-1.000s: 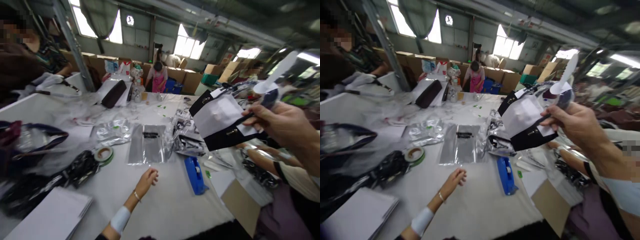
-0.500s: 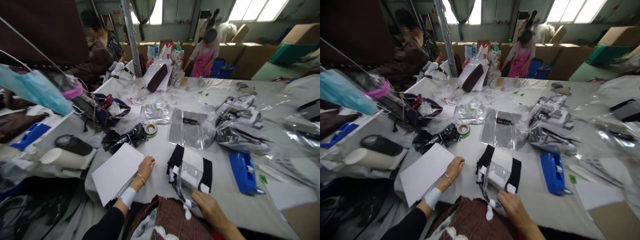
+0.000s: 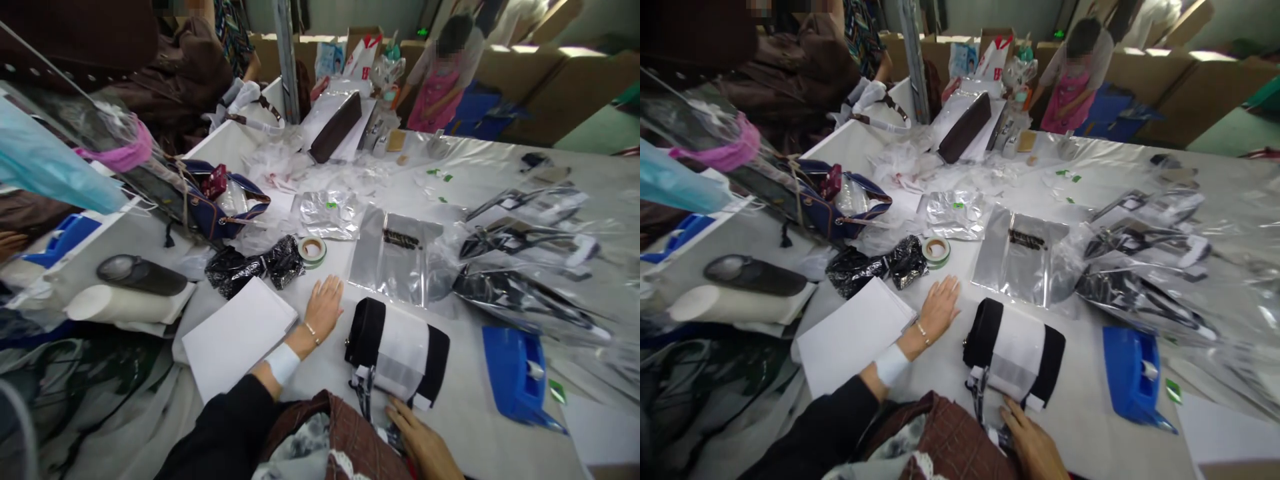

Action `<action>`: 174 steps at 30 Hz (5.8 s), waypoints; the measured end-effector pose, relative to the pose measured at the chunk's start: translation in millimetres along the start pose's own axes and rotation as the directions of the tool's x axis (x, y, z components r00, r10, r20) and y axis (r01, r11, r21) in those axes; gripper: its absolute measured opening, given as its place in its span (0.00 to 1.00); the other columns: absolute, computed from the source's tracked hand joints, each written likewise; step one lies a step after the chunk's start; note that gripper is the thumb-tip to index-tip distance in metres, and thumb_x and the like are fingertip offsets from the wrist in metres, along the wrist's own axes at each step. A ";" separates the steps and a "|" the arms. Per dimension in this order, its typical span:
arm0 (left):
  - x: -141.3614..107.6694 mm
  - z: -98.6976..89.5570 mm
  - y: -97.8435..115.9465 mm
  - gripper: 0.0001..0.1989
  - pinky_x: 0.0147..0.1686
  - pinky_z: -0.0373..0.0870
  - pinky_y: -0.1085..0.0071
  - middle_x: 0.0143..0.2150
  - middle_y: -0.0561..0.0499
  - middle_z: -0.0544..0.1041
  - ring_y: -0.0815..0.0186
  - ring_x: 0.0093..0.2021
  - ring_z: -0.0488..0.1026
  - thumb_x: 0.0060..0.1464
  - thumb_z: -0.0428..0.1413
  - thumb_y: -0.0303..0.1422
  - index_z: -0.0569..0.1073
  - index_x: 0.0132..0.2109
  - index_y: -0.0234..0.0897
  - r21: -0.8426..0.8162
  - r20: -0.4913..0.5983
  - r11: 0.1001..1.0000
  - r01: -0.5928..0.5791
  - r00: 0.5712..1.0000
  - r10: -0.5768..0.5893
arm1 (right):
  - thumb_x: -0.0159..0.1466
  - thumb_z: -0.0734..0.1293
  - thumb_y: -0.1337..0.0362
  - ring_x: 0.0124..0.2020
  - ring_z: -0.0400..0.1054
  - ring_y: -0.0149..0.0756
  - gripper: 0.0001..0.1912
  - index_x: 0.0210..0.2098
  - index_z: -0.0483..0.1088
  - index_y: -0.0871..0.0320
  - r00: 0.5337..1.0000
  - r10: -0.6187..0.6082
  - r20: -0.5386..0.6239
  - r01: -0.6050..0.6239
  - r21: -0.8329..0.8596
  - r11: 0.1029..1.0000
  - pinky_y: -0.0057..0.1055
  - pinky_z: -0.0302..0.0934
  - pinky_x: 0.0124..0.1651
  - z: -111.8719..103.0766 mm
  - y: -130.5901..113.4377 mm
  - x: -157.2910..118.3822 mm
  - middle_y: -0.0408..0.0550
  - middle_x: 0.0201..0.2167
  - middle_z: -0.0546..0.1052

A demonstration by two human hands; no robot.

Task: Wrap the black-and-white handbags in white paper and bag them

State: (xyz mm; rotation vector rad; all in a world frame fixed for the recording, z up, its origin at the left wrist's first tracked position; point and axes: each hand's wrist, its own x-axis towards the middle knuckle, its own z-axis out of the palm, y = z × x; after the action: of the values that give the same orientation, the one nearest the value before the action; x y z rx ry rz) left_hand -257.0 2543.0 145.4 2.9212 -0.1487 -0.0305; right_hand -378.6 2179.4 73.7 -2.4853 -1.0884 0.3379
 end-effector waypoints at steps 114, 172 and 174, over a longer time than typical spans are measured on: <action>-158.5 -85.7 -20.3 0.06 0.38 0.69 0.68 0.36 0.51 0.79 0.65 0.37 0.73 0.62 0.55 0.25 0.73 0.45 0.36 -0.106 -0.508 0.990 -0.088 0.861 0.022 | 0.58 0.70 0.41 0.47 0.74 0.45 0.30 0.51 0.70 0.55 0.890 0.073 0.449 -0.445 0.893 -0.072 0.42 0.72 0.44 -69.0 -147.5 242.4 0.53 0.48 0.78; 201.1 106.3 12.7 0.10 0.45 0.61 0.65 0.40 0.51 0.74 0.60 0.44 0.69 0.50 0.66 0.33 0.72 0.33 0.39 -0.271 0.289 0.960 -0.070 0.945 0.151 | 0.68 0.57 0.58 0.50 0.74 0.51 0.26 0.64 0.63 0.57 0.879 0.416 -0.233 -0.444 -0.084 0.892 0.49 0.68 0.55 -144.9 306.3 182.0 0.56 0.51 0.78; 203.2 106.9 10.4 0.09 0.45 0.61 0.65 0.39 0.51 0.74 0.61 0.44 0.69 0.52 0.65 0.34 0.72 0.32 0.39 -0.283 0.292 0.956 -0.078 0.943 0.163 | 0.68 0.56 0.59 0.48 0.75 0.50 0.25 0.63 0.65 0.57 0.903 0.387 -0.189 -0.415 -0.142 0.899 0.48 0.69 0.53 -153.4 324.2 179.8 0.55 0.52 0.78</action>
State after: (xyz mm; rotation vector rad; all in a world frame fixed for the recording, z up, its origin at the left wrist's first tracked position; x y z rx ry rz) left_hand -59.3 2489.2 41.3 2.6109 -0.3468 -0.4589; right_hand 7.7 2073.1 52.3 -2.8387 -0.5550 0.1600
